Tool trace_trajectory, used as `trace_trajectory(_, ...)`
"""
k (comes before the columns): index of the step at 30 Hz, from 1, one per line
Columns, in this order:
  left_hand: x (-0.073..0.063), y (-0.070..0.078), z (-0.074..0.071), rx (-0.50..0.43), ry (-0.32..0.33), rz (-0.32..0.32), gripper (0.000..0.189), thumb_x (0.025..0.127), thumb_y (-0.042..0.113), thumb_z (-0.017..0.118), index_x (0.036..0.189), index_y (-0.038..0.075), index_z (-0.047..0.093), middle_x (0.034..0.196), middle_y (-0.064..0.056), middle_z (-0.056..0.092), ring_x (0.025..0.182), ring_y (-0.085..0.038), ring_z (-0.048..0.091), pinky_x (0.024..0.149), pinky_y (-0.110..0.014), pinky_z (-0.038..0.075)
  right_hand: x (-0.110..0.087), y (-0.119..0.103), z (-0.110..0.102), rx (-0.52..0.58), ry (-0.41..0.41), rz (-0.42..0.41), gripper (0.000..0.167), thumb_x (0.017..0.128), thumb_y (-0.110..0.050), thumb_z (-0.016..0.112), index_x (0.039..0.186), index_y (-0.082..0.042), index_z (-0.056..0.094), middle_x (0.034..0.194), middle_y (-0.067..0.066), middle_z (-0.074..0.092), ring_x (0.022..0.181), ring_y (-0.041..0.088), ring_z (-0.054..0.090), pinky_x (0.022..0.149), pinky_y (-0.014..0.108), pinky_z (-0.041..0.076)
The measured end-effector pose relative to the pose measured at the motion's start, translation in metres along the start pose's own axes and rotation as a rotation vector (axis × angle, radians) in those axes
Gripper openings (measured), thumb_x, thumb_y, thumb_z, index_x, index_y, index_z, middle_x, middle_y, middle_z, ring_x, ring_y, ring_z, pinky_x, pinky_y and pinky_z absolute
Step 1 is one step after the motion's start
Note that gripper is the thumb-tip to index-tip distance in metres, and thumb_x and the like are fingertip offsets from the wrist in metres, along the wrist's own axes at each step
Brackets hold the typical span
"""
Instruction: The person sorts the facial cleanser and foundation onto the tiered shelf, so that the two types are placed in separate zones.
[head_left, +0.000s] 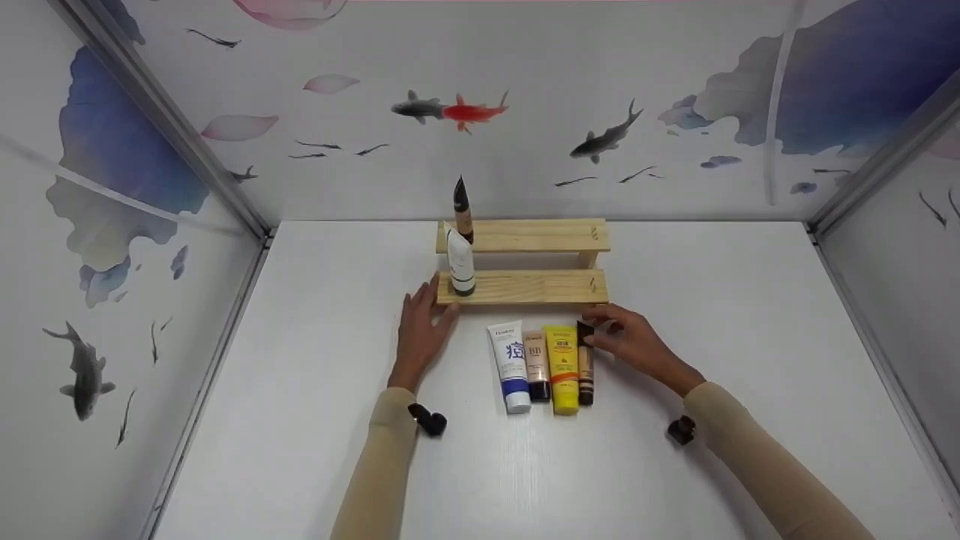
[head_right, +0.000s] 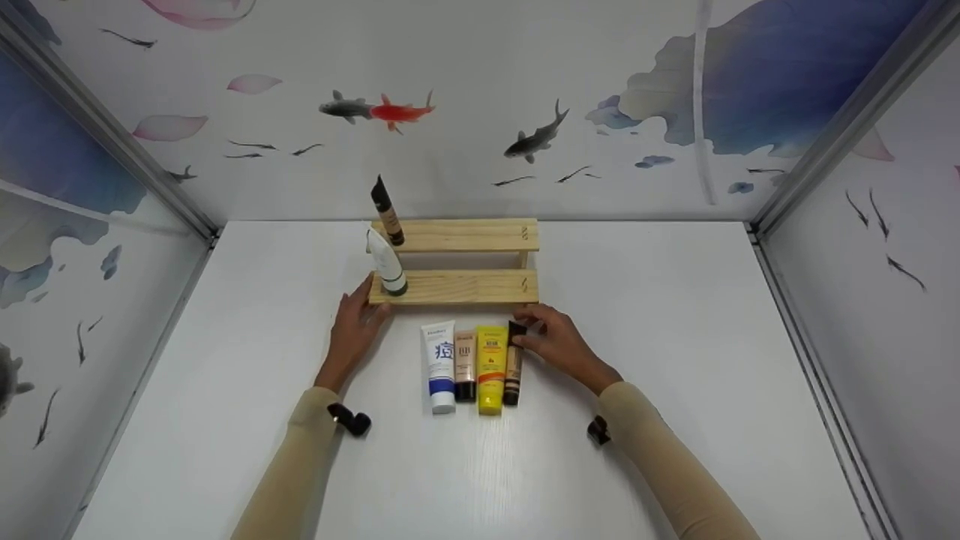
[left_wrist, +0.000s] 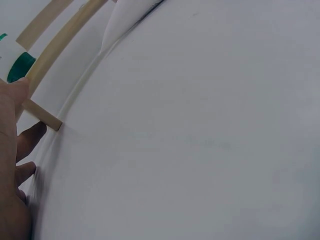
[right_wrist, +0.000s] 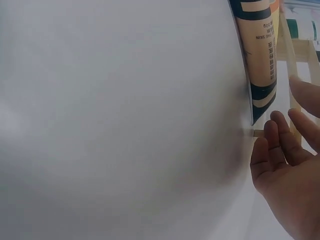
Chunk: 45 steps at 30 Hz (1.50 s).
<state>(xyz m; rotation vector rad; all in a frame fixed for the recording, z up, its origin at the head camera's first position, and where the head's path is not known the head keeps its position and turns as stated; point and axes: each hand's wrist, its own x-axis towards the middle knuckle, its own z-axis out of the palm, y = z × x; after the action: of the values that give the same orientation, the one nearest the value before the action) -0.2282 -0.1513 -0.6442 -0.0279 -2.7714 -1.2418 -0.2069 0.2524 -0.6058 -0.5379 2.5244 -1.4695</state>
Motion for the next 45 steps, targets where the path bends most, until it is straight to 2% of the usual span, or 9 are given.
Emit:
trace_trajectory(5,0.0,0.001,-0.001,0.009,-0.006,-0.01,0.077,0.112,0.053,0.059,0.176,0.018,0.032,0.176,-0.014,0.04,0.167,-0.035,0.028,0.14,-0.05,0.008,0.0,0.004,0.0,-0.055,-0.014,0.006,0.044,0.102,-0.016,0.083,0.142,-0.004,0.07,0.135,0.012,0.071,0.12,0.031,0.064,0.098,0.04,0.051)
trace_trajectory(8,0.0,0.002,-0.001,0.004,-0.012,-0.02,0.078,0.112,0.054,0.059,0.176,0.019,0.031,0.176,-0.011,0.04,0.167,-0.033,0.027,0.141,-0.048,0.006,0.001,0.004,0.0,-0.077,-0.038,0.017,0.048,0.102,-0.02,0.084,0.145,-0.004,0.069,0.135,0.012,0.069,0.118,0.029,0.062,0.098,0.037,0.05)
trace_trajectory(17,0.001,0.002,0.0,0.003,-0.022,-0.035,0.077,0.112,0.053,0.059,0.176,0.02,0.03,0.177,-0.009,0.038,0.168,-0.031,0.026,0.141,-0.048,0.006,0.005,0.007,-0.003,-0.146,-0.096,0.002,0.053,0.102,-0.023,0.083,0.147,0.0,0.067,0.132,0.015,0.066,0.114,0.029,0.057,0.098,0.044,0.05)
trace_trajectory(22,0.001,0.001,0.0,0.012,-0.009,-0.011,0.077,0.113,0.051,0.06,0.176,0.019,0.031,0.176,-0.011,0.04,0.167,-0.031,0.028,0.141,-0.045,0.005,0.008,0.006,-0.007,-0.174,-0.158,0.008,0.052,0.105,-0.024,0.079,0.149,0.001,0.065,0.131,0.017,0.062,0.115,0.032,0.053,0.1,0.05,0.048)
trace_trajectory(29,0.001,0.001,0.0,0.009,-0.007,-0.014,0.077,0.112,0.052,0.06,0.176,0.018,0.031,0.176,-0.012,0.04,0.167,-0.033,0.028,0.141,-0.047,0.005,0.011,0.002,-0.013,-0.223,-0.223,0.056,0.056,0.106,-0.031,0.076,0.152,-0.002,0.062,0.142,0.021,0.056,0.124,0.036,0.053,0.11,0.058,0.048)
trace_trajectory(35,0.0,0.001,0.0,0.002,-0.005,-0.029,0.077,0.112,0.052,0.061,0.175,0.02,0.033,0.176,-0.014,0.039,0.167,-0.036,0.025,0.139,-0.056,0.01,0.013,0.004,-0.014,-0.217,-0.223,0.052,0.052,0.104,-0.029,0.079,0.146,-0.002,0.066,0.136,0.02,0.057,0.118,0.033,0.051,0.1,0.05,0.046)
trace_trajectory(42,-0.001,0.002,0.0,-0.003,-0.011,-0.027,0.077,0.112,0.052,0.061,0.176,0.02,0.032,0.176,-0.012,0.04,0.167,-0.033,0.026,0.14,-0.05,0.007,0.011,0.007,-0.016,-0.16,-0.213,0.066,0.043,0.1,-0.026,0.084,0.134,-0.005,0.067,0.13,0.014,0.057,0.115,0.03,0.051,0.099,0.046,0.046)
trace_trajectory(45,0.0,0.002,0.0,-0.006,-0.011,-0.021,0.077,0.112,0.052,0.061,0.176,0.02,0.032,0.176,-0.012,0.04,0.167,-0.034,0.027,0.14,-0.05,0.006,0.009,0.007,-0.021,-0.116,-0.218,0.071,0.043,0.098,-0.025,0.086,0.131,-0.005,0.067,0.123,0.013,0.061,0.11,0.028,0.052,0.094,0.04,0.046)
